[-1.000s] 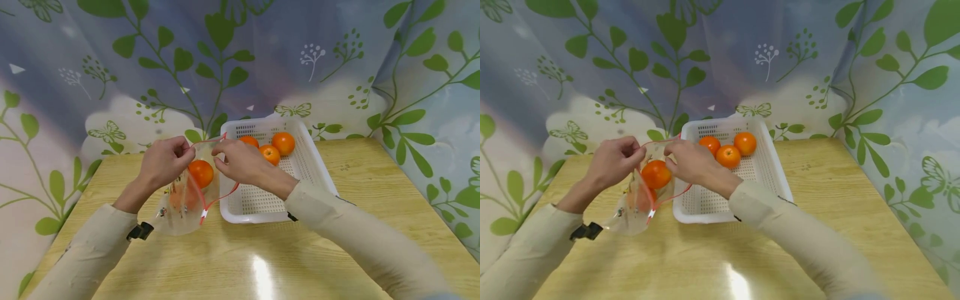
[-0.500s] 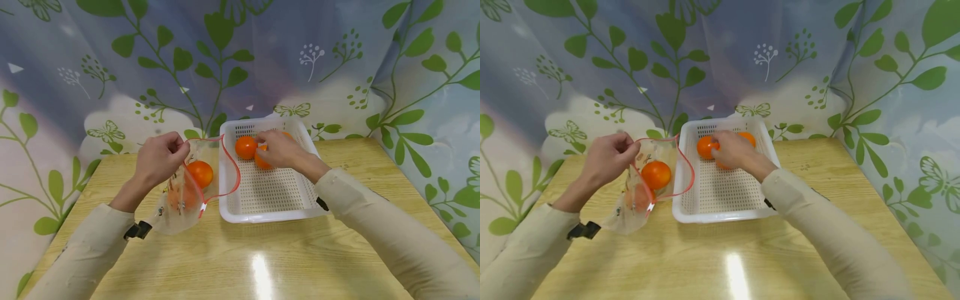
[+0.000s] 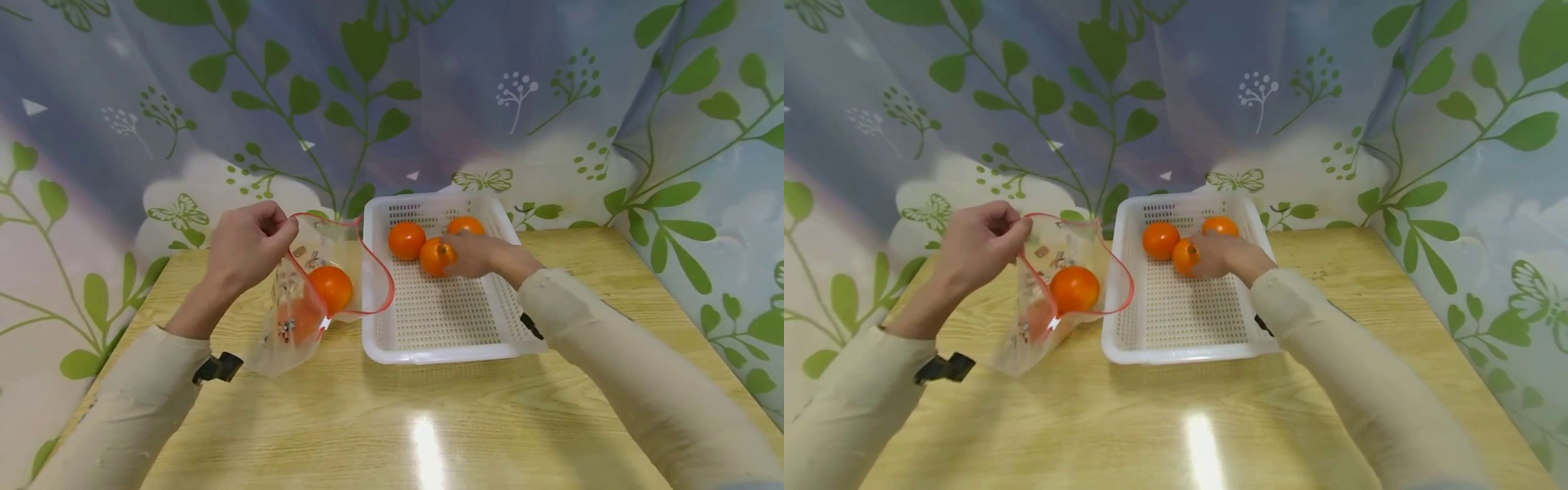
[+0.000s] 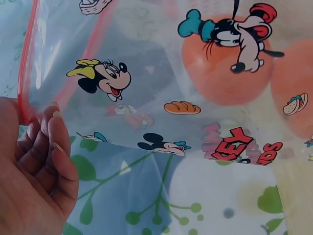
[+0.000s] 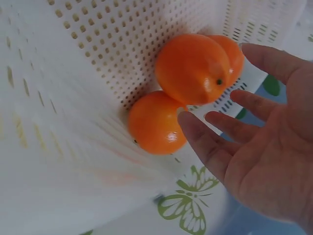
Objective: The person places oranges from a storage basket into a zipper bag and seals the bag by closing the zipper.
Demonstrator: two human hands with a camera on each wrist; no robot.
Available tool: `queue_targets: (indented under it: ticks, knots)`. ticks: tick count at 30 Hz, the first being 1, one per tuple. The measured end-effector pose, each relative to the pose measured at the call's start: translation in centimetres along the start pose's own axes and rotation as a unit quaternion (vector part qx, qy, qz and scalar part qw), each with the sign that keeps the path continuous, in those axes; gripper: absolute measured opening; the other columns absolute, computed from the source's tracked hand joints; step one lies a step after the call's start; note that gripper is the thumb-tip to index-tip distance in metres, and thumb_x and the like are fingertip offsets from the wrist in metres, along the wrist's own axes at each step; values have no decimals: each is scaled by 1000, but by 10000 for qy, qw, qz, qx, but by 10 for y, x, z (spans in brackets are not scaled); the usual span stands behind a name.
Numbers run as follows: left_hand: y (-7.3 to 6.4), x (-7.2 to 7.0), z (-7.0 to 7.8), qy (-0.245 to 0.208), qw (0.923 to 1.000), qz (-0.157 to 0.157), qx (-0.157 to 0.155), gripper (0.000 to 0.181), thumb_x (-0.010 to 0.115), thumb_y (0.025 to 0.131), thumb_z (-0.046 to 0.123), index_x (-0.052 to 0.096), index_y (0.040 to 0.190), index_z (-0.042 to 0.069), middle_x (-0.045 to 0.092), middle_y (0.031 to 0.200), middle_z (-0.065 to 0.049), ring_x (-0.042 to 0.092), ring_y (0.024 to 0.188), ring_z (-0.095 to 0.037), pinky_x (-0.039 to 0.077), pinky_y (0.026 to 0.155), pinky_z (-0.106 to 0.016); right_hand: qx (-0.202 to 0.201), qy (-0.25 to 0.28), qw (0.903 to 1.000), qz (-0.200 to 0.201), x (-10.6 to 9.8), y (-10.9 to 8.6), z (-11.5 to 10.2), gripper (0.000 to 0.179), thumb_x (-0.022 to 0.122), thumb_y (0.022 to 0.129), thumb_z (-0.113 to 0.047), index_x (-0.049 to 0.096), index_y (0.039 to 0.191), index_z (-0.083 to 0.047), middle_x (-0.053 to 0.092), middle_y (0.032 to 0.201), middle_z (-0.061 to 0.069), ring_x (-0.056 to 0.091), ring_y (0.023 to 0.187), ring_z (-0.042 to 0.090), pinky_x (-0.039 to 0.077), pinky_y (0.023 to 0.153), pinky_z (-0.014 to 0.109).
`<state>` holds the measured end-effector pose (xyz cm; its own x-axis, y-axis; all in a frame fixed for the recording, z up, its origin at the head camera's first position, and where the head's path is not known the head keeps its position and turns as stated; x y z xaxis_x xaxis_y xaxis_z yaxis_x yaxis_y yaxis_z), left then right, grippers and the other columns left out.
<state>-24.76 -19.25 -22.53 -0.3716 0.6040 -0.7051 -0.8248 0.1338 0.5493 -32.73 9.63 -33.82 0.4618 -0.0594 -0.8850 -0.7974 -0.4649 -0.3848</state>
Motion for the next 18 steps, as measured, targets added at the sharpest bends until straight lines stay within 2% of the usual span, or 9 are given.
queue_targets:
  ticks: [3,8,18]
  knots:
    - [0,-3,0,-34,10000,6,-80,23,55,90,18,58,69,11,50,51,1,43,43,-18,30,46,-32,147,80,9998,-136,4,3,4,68,54,96,-25,19,152,-8,14,154,23,29,135,41,29,102,58]
    - [0,-8,1,10,10000,66,-15,23,56,90,17,58,68,12,50,50,1,42,42,-17,30,45,-31,375,181,9988,-245,6,8,8,72,57,95,-23,16,153,-11,8,155,23,28,134,44,28,102,60]
    - [3,-23,-5,-160,9990,298,-299,24,55,91,21,59,70,10,54,53,-1,45,44,-19,30,44,-30,584,105,9979,-241,9,22,9,76,63,90,-22,17,149,-14,14,153,21,39,127,40,34,98,57]
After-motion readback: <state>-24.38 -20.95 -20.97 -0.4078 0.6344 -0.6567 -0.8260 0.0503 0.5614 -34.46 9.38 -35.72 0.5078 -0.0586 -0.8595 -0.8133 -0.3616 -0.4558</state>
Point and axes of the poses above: each hand's wrist, its own y-axis towards the middle knuckle, its own x-axis out of the palm, z = x × y, the point moved 7 cm from there along y, towards the middle knuckle
